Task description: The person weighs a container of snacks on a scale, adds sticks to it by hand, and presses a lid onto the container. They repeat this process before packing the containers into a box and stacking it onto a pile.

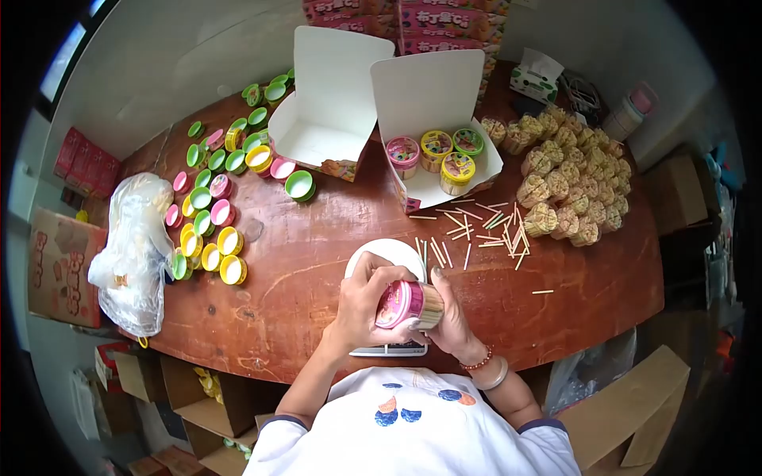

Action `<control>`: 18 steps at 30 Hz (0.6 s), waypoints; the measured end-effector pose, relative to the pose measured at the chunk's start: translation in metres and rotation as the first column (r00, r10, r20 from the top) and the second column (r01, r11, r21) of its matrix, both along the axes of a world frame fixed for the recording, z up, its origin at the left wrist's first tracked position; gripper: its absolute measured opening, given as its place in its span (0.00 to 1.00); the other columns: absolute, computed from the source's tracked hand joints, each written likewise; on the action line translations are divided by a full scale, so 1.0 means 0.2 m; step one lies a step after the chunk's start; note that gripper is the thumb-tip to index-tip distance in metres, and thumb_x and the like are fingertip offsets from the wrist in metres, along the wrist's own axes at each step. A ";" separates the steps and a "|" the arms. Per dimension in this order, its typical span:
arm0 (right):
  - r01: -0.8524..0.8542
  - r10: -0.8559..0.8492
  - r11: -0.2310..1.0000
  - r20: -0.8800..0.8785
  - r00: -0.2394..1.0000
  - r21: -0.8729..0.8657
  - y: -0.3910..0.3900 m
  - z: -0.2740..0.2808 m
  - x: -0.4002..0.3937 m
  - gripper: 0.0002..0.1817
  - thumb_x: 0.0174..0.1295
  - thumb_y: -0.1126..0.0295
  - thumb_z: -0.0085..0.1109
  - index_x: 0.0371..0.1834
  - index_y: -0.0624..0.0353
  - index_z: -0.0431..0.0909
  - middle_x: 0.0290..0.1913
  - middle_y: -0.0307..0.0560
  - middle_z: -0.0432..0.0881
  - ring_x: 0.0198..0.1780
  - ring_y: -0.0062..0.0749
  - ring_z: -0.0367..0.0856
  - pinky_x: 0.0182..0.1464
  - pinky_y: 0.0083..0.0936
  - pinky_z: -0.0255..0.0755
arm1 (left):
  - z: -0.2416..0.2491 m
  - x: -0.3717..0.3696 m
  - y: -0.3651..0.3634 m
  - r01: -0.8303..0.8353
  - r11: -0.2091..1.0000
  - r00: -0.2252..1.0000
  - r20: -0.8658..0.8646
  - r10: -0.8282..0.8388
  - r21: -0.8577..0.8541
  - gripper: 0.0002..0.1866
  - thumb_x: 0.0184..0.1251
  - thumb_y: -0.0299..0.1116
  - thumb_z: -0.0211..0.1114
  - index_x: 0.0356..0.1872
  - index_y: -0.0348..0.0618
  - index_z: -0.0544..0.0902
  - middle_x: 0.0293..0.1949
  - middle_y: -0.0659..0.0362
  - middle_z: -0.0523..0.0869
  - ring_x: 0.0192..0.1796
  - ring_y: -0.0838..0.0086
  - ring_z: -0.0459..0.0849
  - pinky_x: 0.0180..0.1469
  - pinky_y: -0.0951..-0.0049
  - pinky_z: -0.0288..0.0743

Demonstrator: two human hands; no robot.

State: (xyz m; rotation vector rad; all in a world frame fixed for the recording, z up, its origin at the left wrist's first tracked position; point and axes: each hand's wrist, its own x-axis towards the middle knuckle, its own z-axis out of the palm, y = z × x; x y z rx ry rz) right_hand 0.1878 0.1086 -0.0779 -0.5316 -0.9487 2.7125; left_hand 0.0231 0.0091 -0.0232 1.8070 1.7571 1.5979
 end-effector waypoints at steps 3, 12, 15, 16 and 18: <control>0.369 -0.276 0.430 -0.269 0.923 0.824 -0.02 0.18 -0.02 0.36 0.80 0.43 0.45 0.75 0.64 0.56 0.68 0.59 0.70 0.63 0.38 0.80 0.64 0.34 0.76 | 0.01 0.06 0.04 -0.123 0.988 0.951 0.272 0.145 -0.099 0.30 0.51 0.50 0.72 0.50 0.39 0.79 0.42 0.51 0.77 0.43 0.58 0.78 0.49 0.61 0.74; 0.553 -0.470 0.142 -0.436 0.768 0.821 0.04 0.15 -0.02 0.38 0.78 0.37 0.44 0.73 0.61 0.57 0.57 0.54 0.80 0.35 0.23 0.85 0.29 0.18 0.78 | -0.02 0.12 0.21 -0.041 0.977 0.912 0.392 0.122 -0.209 0.24 0.64 0.48 0.64 0.50 0.36 0.77 0.42 0.51 0.77 0.44 0.64 0.78 0.49 0.67 0.73; -0.007 -0.040 0.938 0.127 0.991 0.347 0.16 0.23 0.16 0.38 0.79 0.36 0.39 0.69 0.64 0.63 0.44 0.53 0.85 0.35 0.22 0.87 0.31 0.12 0.78 | -0.01 0.11 0.25 -0.025 0.978 0.954 0.286 0.085 -0.208 0.23 0.72 0.50 0.59 0.52 0.38 0.75 0.43 0.57 0.77 0.47 0.72 0.77 0.53 0.72 0.71; -0.100 0.111 0.980 -0.056 0.992 0.171 0.24 0.19 0.16 0.38 0.79 0.36 0.37 0.68 0.65 0.64 0.41 0.52 0.85 0.34 0.24 0.87 0.31 0.13 0.79 | -0.01 0.13 0.26 -0.008 0.977 0.958 0.280 0.068 -0.212 0.23 0.72 0.50 0.59 0.52 0.38 0.75 0.43 0.57 0.77 0.47 0.72 0.77 0.53 0.72 0.71; 0.245 -0.244 0.951 -0.033 0.969 0.187 0.14 0.14 0.12 0.39 0.78 0.36 0.41 0.69 0.66 0.63 0.44 0.54 0.85 0.35 0.29 0.88 0.36 0.21 0.81 | 0.00 0.17 0.28 0.109 0.977 0.858 0.514 0.002 -0.185 0.24 0.73 0.52 0.58 0.52 0.39 0.75 0.44 0.60 0.76 0.48 0.75 0.75 0.55 0.74 0.69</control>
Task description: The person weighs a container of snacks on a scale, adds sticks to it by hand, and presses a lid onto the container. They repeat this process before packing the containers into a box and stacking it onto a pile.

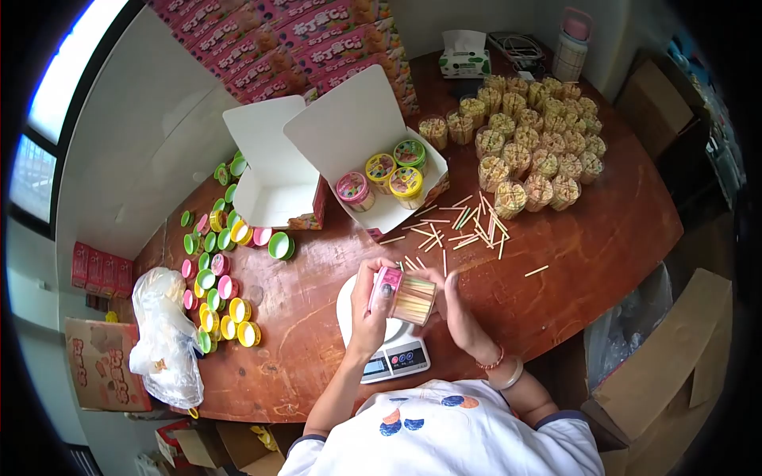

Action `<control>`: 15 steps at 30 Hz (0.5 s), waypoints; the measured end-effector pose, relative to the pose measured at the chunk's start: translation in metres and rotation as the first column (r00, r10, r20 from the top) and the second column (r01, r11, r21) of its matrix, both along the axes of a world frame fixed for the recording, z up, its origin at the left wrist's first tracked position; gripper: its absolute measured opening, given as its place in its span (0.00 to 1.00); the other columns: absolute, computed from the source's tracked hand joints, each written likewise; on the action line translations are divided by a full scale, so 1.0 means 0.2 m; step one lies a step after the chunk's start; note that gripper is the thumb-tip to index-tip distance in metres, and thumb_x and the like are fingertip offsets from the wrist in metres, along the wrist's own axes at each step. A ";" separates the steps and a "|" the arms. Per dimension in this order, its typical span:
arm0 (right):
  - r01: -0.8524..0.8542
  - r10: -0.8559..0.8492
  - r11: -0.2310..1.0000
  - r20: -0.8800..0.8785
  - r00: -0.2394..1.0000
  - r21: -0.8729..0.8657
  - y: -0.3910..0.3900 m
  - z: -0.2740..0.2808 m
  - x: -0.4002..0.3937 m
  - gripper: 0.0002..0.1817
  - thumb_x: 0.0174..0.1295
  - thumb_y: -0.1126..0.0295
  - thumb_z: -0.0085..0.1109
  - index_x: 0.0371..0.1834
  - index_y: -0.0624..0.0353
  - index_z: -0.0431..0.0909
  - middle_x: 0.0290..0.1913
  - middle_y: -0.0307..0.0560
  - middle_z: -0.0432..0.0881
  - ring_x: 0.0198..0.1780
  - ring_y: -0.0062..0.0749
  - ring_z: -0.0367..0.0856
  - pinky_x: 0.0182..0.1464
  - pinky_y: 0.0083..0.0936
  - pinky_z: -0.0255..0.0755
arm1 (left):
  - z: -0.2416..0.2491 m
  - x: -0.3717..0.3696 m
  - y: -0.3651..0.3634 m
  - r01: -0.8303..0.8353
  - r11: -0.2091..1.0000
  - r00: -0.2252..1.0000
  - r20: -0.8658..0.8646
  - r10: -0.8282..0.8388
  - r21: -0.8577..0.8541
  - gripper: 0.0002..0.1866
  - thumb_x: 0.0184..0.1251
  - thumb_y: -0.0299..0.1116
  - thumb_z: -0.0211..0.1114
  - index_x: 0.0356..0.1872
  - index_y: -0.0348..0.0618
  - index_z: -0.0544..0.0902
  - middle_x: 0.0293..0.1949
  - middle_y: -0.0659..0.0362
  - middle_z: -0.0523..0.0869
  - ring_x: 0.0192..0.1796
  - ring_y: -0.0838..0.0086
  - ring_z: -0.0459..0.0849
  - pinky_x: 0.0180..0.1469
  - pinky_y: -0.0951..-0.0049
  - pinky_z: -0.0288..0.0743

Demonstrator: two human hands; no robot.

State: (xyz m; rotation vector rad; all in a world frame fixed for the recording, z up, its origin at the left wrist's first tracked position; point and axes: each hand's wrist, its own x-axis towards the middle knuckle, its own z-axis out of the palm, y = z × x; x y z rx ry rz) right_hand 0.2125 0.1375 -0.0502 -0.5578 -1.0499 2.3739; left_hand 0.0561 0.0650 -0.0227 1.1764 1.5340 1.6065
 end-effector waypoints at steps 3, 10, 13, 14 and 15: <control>0.266 -0.541 0.232 -0.103 0.835 0.935 -0.07 -0.01 -0.05 0.41 0.75 0.44 0.57 0.74 0.66 0.54 0.62 0.55 0.75 0.59 0.35 0.81 0.59 0.29 0.75 | 0.02 0.07 0.04 -0.025 0.999 1.000 0.002 0.025 -0.028 0.24 0.73 0.53 0.58 0.52 0.39 0.74 0.45 0.59 0.75 0.48 0.75 0.75 0.56 0.74 0.68; -0.159 0.128 0.865 -0.097 0.987 -0.477 -0.02 0.03 0.07 0.31 0.80 0.37 0.28 0.39 0.49 0.74 0.19 0.31 0.72 0.09 0.15 0.63 0.07 0.14 0.53 | 0.20 0.05 0.12 0.271 0.941 0.417 -0.856 -0.305 -0.202 0.35 0.49 0.56 0.81 0.52 0.43 0.81 0.42 0.52 0.79 0.37 0.60 0.83 0.33 0.62 0.78; -0.482 0.417 0.729 -0.242 0.876 -0.487 0.02 -0.19 0.14 0.36 0.78 0.32 0.29 0.27 0.49 0.71 0.11 0.31 0.66 0.07 0.15 0.61 0.06 0.15 0.52 | 0.19 0.02 0.17 0.534 0.816 0.255 -0.879 -0.403 -0.219 0.35 0.55 0.62 0.77 0.54 0.44 0.81 0.40 0.55 0.77 0.23 0.65 0.81 0.25 0.64 0.78; -0.498 0.456 0.738 -0.206 0.866 -0.455 0.03 -0.21 0.15 0.38 0.77 0.30 0.28 0.25 0.50 0.70 0.10 0.31 0.64 0.07 0.16 0.61 0.06 0.15 0.52 | 0.20 0.01 0.21 0.558 0.798 0.223 -0.886 -0.407 -0.227 0.36 0.56 0.63 0.76 0.54 0.44 0.80 0.40 0.55 0.77 0.24 0.65 0.81 0.25 0.64 0.79; -0.437 0.427 0.836 -0.107 0.898 -0.331 0.08 -0.23 0.19 0.35 0.78 0.33 0.33 0.33 0.54 0.73 0.14 0.35 0.71 0.09 0.20 0.66 0.09 0.17 0.59 | 0.21 -0.01 0.24 0.578 0.781 0.186 -0.893 -0.409 -0.237 0.36 0.57 0.63 0.75 0.55 0.44 0.80 0.40 0.55 0.76 0.25 0.65 0.81 0.25 0.65 0.79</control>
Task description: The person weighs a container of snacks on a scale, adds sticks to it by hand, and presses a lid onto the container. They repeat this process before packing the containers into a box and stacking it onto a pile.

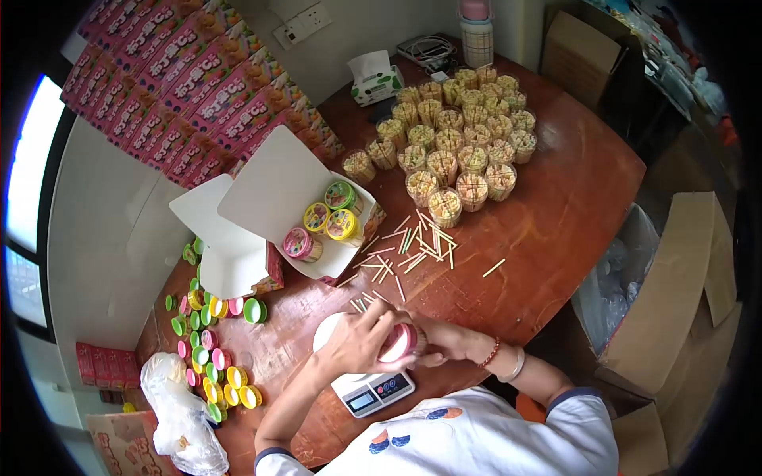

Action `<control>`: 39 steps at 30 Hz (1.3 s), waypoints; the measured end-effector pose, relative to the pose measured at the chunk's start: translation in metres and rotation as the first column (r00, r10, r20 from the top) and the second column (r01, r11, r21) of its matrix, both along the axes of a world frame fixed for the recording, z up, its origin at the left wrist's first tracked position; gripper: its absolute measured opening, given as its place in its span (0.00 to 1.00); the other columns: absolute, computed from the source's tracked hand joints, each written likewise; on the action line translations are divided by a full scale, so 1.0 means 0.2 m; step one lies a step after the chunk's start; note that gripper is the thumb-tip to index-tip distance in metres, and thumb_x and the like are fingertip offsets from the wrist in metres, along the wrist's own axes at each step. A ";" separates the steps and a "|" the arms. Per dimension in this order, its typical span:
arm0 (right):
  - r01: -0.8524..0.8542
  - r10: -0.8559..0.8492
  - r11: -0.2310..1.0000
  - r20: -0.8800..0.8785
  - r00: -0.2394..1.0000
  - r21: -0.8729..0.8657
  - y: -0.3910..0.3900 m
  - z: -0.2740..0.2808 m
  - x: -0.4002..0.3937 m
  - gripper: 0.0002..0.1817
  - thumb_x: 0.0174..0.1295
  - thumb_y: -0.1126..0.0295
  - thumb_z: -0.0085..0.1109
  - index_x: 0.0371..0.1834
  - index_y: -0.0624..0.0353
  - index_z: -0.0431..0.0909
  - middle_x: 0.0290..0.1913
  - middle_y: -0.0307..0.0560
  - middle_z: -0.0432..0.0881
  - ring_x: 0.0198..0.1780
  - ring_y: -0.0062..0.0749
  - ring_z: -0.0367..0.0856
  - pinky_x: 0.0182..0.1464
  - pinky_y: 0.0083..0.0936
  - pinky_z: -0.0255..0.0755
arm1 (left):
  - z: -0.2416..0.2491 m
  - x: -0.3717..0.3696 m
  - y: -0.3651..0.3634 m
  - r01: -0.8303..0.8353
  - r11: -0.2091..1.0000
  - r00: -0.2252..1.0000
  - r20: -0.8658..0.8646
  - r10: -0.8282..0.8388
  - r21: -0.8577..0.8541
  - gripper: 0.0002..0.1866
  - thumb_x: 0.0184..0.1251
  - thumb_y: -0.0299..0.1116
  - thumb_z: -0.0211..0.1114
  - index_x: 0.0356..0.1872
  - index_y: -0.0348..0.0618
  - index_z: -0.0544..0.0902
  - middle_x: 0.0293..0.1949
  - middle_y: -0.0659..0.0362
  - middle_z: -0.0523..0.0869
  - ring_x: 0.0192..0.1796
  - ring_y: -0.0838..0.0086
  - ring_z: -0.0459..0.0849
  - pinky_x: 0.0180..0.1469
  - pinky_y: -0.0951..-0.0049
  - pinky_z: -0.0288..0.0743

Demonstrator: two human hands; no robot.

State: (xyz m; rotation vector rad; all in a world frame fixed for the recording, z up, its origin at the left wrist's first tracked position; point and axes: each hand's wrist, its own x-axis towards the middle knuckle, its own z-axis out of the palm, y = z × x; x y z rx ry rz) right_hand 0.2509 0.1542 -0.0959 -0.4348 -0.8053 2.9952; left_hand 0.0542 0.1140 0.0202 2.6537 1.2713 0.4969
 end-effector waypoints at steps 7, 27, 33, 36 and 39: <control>-0.209 -0.885 -0.465 -0.449 0.121 0.860 0.79 0.09 0.47 0.46 0.52 0.80 0.73 0.75 0.66 0.60 0.66 0.67 0.69 0.69 0.61 0.68 0.74 0.46 0.63 | -0.06 -0.38 0.41 -0.588 0.803 0.776 -0.213 0.594 0.098 0.32 0.68 0.56 0.67 0.58 0.36 0.74 0.54 0.45 0.81 0.45 0.51 0.88 0.36 0.55 0.83; 0.299 -0.738 -0.256 -0.386 0.554 0.919 0.13 0.33 -0.07 0.37 0.52 0.81 0.71 0.66 0.62 0.65 0.60 0.50 0.73 0.62 0.36 0.74 0.70 0.35 0.70 | -0.42 -0.40 0.54 -0.685 0.682 0.469 -0.560 0.683 0.259 0.24 0.64 0.38 0.68 0.61 0.41 0.81 0.51 0.50 0.81 0.51 0.62 0.83 0.47 0.65 0.77; 0.216 -0.458 -0.032 -0.206 0.865 0.976 -0.23 0.25 -0.40 0.37 0.47 0.73 0.80 0.60 0.61 0.70 0.55 0.58 0.80 0.58 0.49 0.83 0.61 0.41 0.78 | -0.10 -0.67 0.19 -0.776 0.630 0.622 0.158 0.767 -0.001 0.18 0.63 0.40 0.74 0.54 0.55 0.84 0.54 0.55 0.82 0.51 0.59 0.88 0.51 0.57 0.84; 0.217 -0.357 -0.111 -0.242 0.902 0.970 -0.31 0.13 -0.47 0.39 0.47 0.70 0.82 0.62 0.62 0.70 0.57 0.57 0.80 0.61 0.49 0.82 0.63 0.38 0.79 | -0.10 -1.00 -0.10 -0.930 0.347 0.311 0.244 0.919 -0.119 0.13 0.65 0.37 0.72 0.45 0.41 0.85 0.46 0.48 0.86 0.49 0.54 0.88 0.50 0.54 0.82; 0.244 -0.329 -0.048 -0.246 0.912 0.969 -0.31 0.13 -0.46 0.42 0.47 0.69 0.84 0.65 0.63 0.68 0.59 0.58 0.79 0.63 0.50 0.81 0.67 0.38 0.77 | -0.36 -1.25 -0.35 -0.990 0.134 0.134 -0.002 0.991 -0.035 0.23 0.62 0.42 0.75 0.48 0.33 0.82 0.47 0.42 0.86 0.52 0.50 0.86 0.53 0.51 0.80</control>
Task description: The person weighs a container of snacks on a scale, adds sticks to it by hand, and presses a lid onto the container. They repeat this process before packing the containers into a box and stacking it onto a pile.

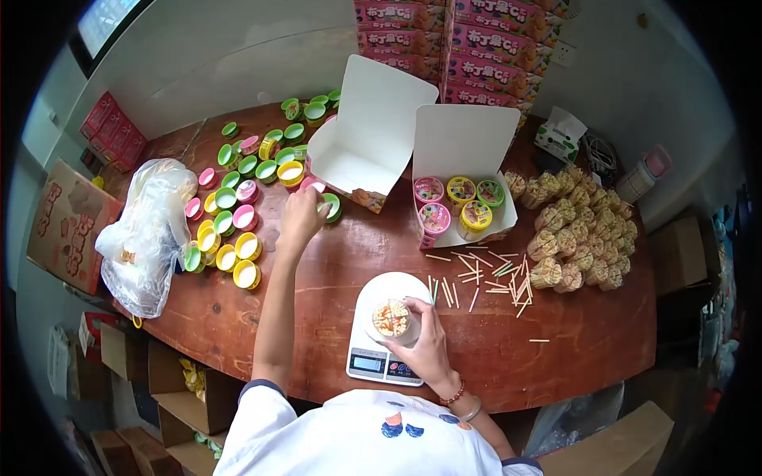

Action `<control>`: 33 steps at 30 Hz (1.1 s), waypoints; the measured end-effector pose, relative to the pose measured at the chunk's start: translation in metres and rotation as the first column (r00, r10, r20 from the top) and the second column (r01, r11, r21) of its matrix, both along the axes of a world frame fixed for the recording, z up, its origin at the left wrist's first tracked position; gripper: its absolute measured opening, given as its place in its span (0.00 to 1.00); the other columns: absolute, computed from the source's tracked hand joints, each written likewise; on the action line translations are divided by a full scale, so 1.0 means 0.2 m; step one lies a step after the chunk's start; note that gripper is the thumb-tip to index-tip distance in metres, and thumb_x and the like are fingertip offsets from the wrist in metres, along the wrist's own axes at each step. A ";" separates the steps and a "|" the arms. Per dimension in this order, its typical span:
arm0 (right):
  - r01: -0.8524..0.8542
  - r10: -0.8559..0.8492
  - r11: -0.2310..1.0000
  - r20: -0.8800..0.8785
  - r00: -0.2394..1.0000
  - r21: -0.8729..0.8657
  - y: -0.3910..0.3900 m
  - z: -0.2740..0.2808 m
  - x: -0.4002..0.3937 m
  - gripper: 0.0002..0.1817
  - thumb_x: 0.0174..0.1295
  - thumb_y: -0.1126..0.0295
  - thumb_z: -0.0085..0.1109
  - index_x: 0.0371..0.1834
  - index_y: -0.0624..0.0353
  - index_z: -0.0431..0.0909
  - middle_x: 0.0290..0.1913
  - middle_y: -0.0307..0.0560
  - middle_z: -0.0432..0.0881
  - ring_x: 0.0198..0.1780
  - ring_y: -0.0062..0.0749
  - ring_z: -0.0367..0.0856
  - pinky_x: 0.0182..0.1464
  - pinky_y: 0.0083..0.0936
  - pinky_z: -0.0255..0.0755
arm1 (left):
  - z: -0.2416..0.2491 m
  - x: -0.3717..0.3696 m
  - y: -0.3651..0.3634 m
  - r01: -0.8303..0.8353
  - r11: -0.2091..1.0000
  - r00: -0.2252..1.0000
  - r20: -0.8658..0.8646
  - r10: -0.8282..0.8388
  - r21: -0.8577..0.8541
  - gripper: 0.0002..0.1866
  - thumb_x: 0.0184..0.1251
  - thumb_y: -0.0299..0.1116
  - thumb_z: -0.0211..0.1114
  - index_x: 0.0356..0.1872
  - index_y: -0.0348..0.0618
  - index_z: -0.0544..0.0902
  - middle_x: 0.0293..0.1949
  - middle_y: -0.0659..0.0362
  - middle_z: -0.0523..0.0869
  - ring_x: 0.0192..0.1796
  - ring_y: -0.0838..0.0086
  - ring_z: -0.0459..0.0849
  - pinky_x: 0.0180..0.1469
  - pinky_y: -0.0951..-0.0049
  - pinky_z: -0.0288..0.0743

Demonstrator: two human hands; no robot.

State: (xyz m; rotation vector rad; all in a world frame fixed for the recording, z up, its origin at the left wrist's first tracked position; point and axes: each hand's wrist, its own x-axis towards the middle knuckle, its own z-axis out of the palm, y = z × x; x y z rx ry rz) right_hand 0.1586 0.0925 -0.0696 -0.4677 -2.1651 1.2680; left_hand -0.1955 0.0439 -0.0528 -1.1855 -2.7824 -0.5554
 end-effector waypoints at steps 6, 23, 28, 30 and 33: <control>0.243 -0.245 0.969 -0.079 0.966 -0.039 0.24 0.02 0.19 0.38 0.57 0.77 0.77 0.70 0.65 0.66 0.66 0.54 0.76 0.68 0.41 0.77 0.73 0.38 0.72 | -0.50 0.02 0.03 -0.009 0.925 0.993 -0.104 0.052 0.380 0.50 0.57 0.47 0.81 0.73 0.31 0.63 0.64 0.35 0.74 0.67 0.41 0.74 0.70 0.50 0.69; 0.395 -0.516 0.847 0.374 0.770 0.355 0.72 -0.23 0.33 0.09 0.67 0.80 0.61 0.48 0.67 0.74 0.44 0.55 0.78 0.44 0.48 0.80 0.49 0.42 0.76 | -0.30 0.55 -0.75 -0.368 0.708 0.879 0.474 0.053 0.603 0.39 0.57 0.29 0.82 0.67 0.34 0.69 0.60 0.49 0.82 0.61 0.66 0.84 0.65 0.67 0.79; 0.325 -0.504 0.842 0.416 0.757 0.430 0.75 -0.23 0.35 0.10 0.68 0.78 0.62 0.49 0.65 0.75 0.41 0.52 0.79 0.42 0.45 0.80 0.46 0.40 0.75 | -0.27 0.64 -0.77 -0.357 0.772 0.903 0.406 0.141 0.526 0.36 0.57 0.30 0.82 0.65 0.37 0.72 0.55 0.50 0.86 0.58 0.66 0.86 0.62 0.66 0.80; 0.436 -0.538 0.823 0.254 0.803 0.364 0.66 -0.15 0.32 0.12 0.68 0.75 0.65 0.52 0.63 0.78 0.38 0.47 0.80 0.35 0.34 0.76 0.42 0.35 0.74 | -0.21 0.67 -0.75 -0.290 0.811 0.920 0.382 0.089 0.508 0.36 0.56 0.31 0.83 0.65 0.38 0.73 0.55 0.50 0.87 0.57 0.64 0.87 0.60 0.65 0.81; 0.308 -0.409 0.878 0.240 0.880 0.366 0.45 0.07 0.23 0.26 0.59 0.70 0.75 0.61 0.60 0.77 0.54 0.51 0.80 0.54 0.41 0.80 0.57 0.35 0.75 | -0.03 0.73 -0.68 -0.008 0.900 0.957 0.265 -0.120 0.435 0.36 0.50 0.28 0.82 0.64 0.41 0.77 0.55 0.50 0.84 0.58 0.60 0.85 0.60 0.62 0.80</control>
